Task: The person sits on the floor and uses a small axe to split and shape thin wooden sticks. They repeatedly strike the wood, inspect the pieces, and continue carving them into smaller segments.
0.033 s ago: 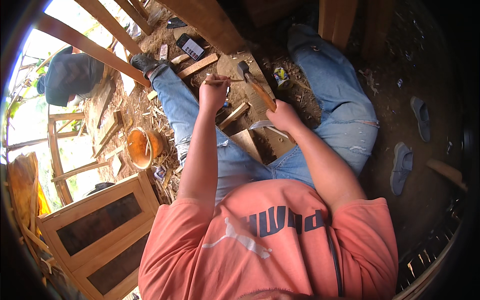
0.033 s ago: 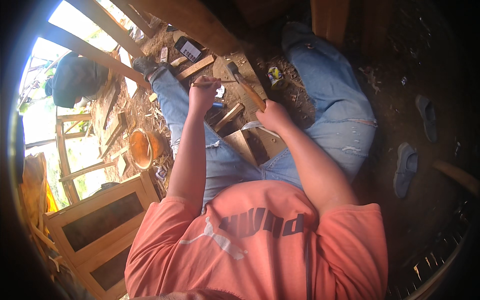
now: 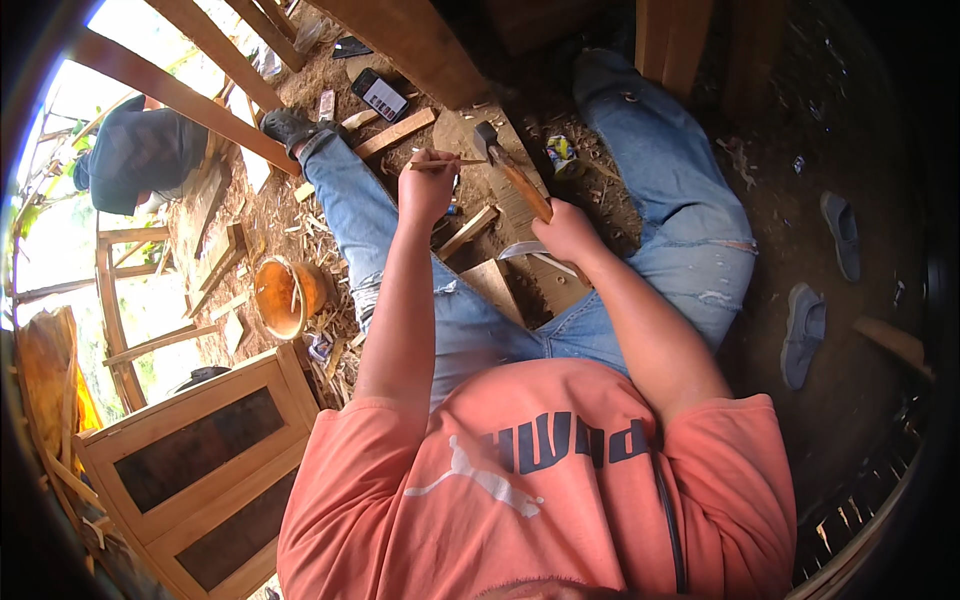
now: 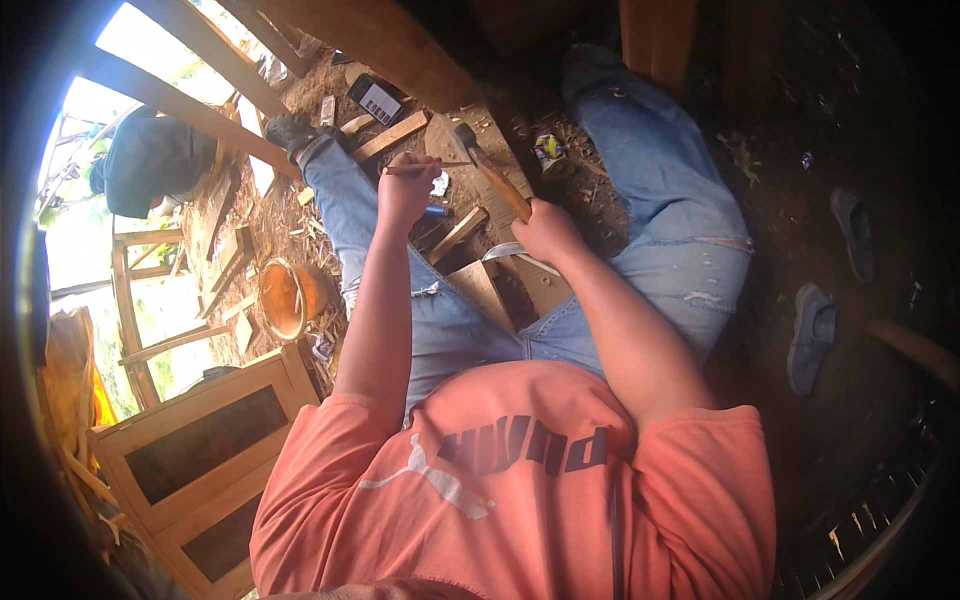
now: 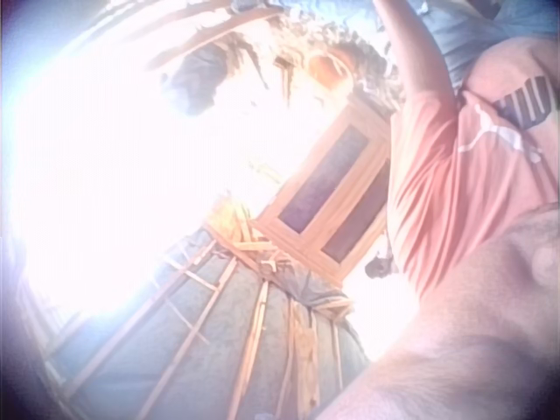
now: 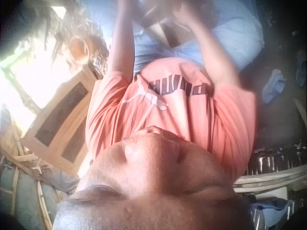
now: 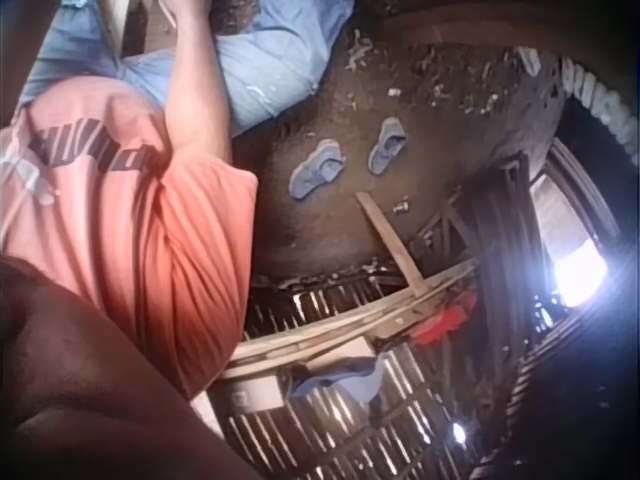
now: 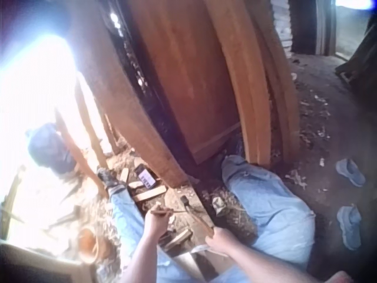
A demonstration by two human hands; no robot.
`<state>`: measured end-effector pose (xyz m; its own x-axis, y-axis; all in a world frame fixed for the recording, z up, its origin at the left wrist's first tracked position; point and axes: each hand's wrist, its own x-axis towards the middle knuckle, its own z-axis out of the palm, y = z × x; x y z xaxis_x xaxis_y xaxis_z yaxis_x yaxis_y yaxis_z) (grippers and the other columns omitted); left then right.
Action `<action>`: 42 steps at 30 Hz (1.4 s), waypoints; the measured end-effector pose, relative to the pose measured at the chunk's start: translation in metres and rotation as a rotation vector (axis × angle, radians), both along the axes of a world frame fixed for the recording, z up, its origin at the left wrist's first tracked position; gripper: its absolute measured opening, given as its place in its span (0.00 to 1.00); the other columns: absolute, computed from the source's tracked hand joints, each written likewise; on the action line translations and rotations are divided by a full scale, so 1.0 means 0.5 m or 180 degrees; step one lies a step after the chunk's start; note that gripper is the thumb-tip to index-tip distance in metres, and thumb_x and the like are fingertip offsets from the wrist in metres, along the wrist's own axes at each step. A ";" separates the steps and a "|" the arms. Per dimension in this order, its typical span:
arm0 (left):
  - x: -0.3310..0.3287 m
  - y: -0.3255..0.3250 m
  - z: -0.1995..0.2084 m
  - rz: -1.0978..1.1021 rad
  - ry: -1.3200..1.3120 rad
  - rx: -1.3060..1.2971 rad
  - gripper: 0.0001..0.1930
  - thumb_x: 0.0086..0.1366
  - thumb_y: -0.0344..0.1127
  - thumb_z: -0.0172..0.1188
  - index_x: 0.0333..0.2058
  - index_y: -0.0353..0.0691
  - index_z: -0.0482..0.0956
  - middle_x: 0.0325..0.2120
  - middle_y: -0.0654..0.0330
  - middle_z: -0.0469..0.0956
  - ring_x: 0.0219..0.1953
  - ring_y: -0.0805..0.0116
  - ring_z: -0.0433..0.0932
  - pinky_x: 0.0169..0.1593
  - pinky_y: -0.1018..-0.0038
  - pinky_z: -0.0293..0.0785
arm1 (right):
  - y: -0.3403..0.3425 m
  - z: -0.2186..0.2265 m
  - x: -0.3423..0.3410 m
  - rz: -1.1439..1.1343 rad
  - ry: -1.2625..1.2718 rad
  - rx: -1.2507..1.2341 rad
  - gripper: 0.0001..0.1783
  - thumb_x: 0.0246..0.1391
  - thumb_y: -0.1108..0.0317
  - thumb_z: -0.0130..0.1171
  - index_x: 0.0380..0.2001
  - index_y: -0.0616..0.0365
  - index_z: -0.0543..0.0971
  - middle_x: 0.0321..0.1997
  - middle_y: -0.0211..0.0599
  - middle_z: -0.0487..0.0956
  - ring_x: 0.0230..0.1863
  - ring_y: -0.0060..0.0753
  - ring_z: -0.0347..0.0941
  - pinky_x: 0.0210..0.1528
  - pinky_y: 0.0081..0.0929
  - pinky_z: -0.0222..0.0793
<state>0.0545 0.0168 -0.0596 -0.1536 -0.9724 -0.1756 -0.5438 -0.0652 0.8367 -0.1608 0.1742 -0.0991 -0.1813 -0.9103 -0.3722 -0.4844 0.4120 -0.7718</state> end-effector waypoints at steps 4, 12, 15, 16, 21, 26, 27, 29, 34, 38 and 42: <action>-0.005 0.000 -0.002 -0.0046 -0.0072 -0.0059 0.08 0.69 0.35 0.71 0.39 0.36 0.85 0.32 0.56 0.89 0.33 0.69 0.86 0.39 0.71 0.81 | 0.003 0.026 -0.002 0.0154 0.0199 0.0047 0.22 0.60 0.59 0.63 0.49 0.66 0.81 0.44 0.65 0.85 0.49 0.66 0.82 0.52 0.55 0.78; -0.007 -0.002 0.006 -0.0038 -0.0185 -0.0018 0.09 0.69 0.35 0.71 0.39 0.36 0.85 0.31 0.56 0.89 0.33 0.68 0.87 0.39 0.70 0.81 | 0.002 0.022 -0.006 0.0130 0.0133 0.0054 0.24 0.61 0.58 0.64 0.53 0.65 0.80 0.46 0.65 0.85 0.51 0.67 0.82 0.54 0.53 0.77; -0.016 -0.002 0.016 -0.0075 -0.0291 -0.0047 0.09 0.68 0.36 0.71 0.39 0.36 0.85 0.31 0.55 0.89 0.33 0.66 0.88 0.39 0.69 0.82 | 0.004 0.015 -0.003 -0.0077 -0.0164 -0.0463 0.21 0.60 0.59 0.62 0.48 0.66 0.80 0.43 0.63 0.85 0.49 0.67 0.82 0.53 0.56 0.78; -0.024 -0.003 0.021 -0.0102 -0.0376 -0.0074 0.09 0.68 0.36 0.71 0.39 0.36 0.85 0.32 0.55 0.89 0.34 0.65 0.88 0.39 0.69 0.82 | 0.005 0.012 -0.005 -0.0071 -0.0193 -0.0414 0.21 0.60 0.59 0.62 0.48 0.66 0.80 0.44 0.63 0.85 0.49 0.67 0.82 0.53 0.56 0.78; -0.018 -0.009 0.016 -0.0102 -0.0346 -0.0057 0.09 0.68 0.36 0.71 0.39 0.36 0.85 0.33 0.54 0.89 0.35 0.64 0.89 0.40 0.69 0.82 | 0.003 0.009 -0.004 0.0221 0.0260 0.0162 0.22 0.60 0.58 0.63 0.49 0.66 0.80 0.45 0.64 0.85 0.50 0.66 0.82 0.54 0.55 0.78; -0.029 -0.004 0.039 -0.0115 -0.0513 -0.0113 0.08 0.67 0.35 0.70 0.39 0.37 0.86 0.32 0.54 0.89 0.35 0.64 0.89 0.40 0.69 0.82 | 0.005 0.019 -0.006 0.0127 0.0164 0.0021 0.21 0.60 0.59 0.63 0.48 0.66 0.80 0.45 0.64 0.85 0.50 0.66 0.82 0.54 0.55 0.78; -0.030 -0.005 0.042 -0.0099 -0.0467 -0.0076 0.08 0.67 0.35 0.70 0.39 0.37 0.86 0.32 0.54 0.89 0.34 0.64 0.88 0.40 0.68 0.82 | 0.006 0.022 -0.005 0.0121 0.0109 -0.0013 0.21 0.60 0.59 0.63 0.47 0.66 0.80 0.45 0.64 0.85 0.50 0.66 0.82 0.53 0.55 0.78; -0.038 -0.009 0.049 -0.0077 -0.0373 -0.0007 0.08 0.66 0.35 0.71 0.39 0.37 0.86 0.31 0.54 0.89 0.34 0.65 0.88 0.40 0.68 0.81 | 0.002 0.023 -0.005 0.0140 0.0059 -0.0045 0.21 0.59 0.59 0.63 0.48 0.66 0.80 0.45 0.65 0.85 0.50 0.67 0.82 0.54 0.55 0.78; -0.033 -0.005 0.048 -0.0034 -0.0550 -0.0070 0.07 0.65 0.35 0.70 0.39 0.39 0.87 0.30 0.54 0.88 0.32 0.64 0.87 0.39 0.68 0.81 | 0.006 0.013 -0.004 0.0081 0.0134 -0.0020 0.20 0.60 0.60 0.64 0.48 0.66 0.80 0.43 0.65 0.84 0.49 0.69 0.81 0.51 0.53 0.77; -0.025 -0.007 0.030 -0.0079 -0.0589 -0.0179 0.07 0.66 0.36 0.70 0.39 0.41 0.88 0.30 0.54 0.88 0.32 0.62 0.87 0.38 0.67 0.81 | -0.001 0.019 -0.003 -0.0029 -0.0091 -0.0240 0.21 0.60 0.60 0.63 0.48 0.67 0.80 0.43 0.65 0.85 0.49 0.68 0.82 0.52 0.55 0.78; -0.019 -0.004 0.034 -0.0143 -0.0580 -0.0125 0.07 0.66 0.36 0.70 0.39 0.42 0.88 0.29 0.54 0.88 0.31 0.61 0.87 0.38 0.66 0.80 | 0.003 0.023 -0.005 0.0186 0.0158 0.0087 0.21 0.61 0.60 0.64 0.49 0.66 0.80 0.44 0.66 0.84 0.49 0.69 0.81 0.51 0.56 0.77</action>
